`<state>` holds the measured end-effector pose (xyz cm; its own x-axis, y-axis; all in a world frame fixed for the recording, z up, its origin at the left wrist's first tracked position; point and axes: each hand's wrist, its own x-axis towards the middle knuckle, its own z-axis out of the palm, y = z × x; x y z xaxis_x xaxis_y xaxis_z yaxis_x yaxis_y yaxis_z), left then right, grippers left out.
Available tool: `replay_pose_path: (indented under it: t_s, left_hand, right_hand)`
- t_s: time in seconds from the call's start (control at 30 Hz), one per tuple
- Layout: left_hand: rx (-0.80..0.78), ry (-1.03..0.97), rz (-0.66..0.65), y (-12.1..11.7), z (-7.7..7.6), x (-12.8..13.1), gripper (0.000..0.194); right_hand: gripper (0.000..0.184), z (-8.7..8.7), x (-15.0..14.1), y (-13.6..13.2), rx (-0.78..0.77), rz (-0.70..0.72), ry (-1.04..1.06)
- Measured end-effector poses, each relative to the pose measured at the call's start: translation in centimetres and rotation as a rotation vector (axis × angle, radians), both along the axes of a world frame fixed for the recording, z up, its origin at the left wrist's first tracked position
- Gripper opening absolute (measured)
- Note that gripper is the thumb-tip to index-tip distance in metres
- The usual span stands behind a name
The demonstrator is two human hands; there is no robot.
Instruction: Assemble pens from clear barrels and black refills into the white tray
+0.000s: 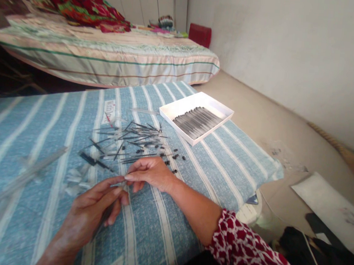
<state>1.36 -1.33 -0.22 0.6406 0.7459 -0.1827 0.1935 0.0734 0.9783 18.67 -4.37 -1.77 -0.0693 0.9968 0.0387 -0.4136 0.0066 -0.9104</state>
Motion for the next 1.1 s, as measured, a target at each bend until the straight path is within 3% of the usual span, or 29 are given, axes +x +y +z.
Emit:
replay_pose_path:
  t_s: [0.83, 1.1]
  left_hand:
    - [-0.015, 0.005, 0.017, -0.11, -0.01, -0.22, 0.033]
    - [-0.051, 0.008, 0.018, -0.34, 0.36, -0.25, 0.03]
  right_hand:
    - [0.032, 0.02, -0.38, -0.19, -0.002, 0.031, 0.019]
    - [0.038, 0.18, -0.34, -0.22, -0.066, 0.059, -0.017]
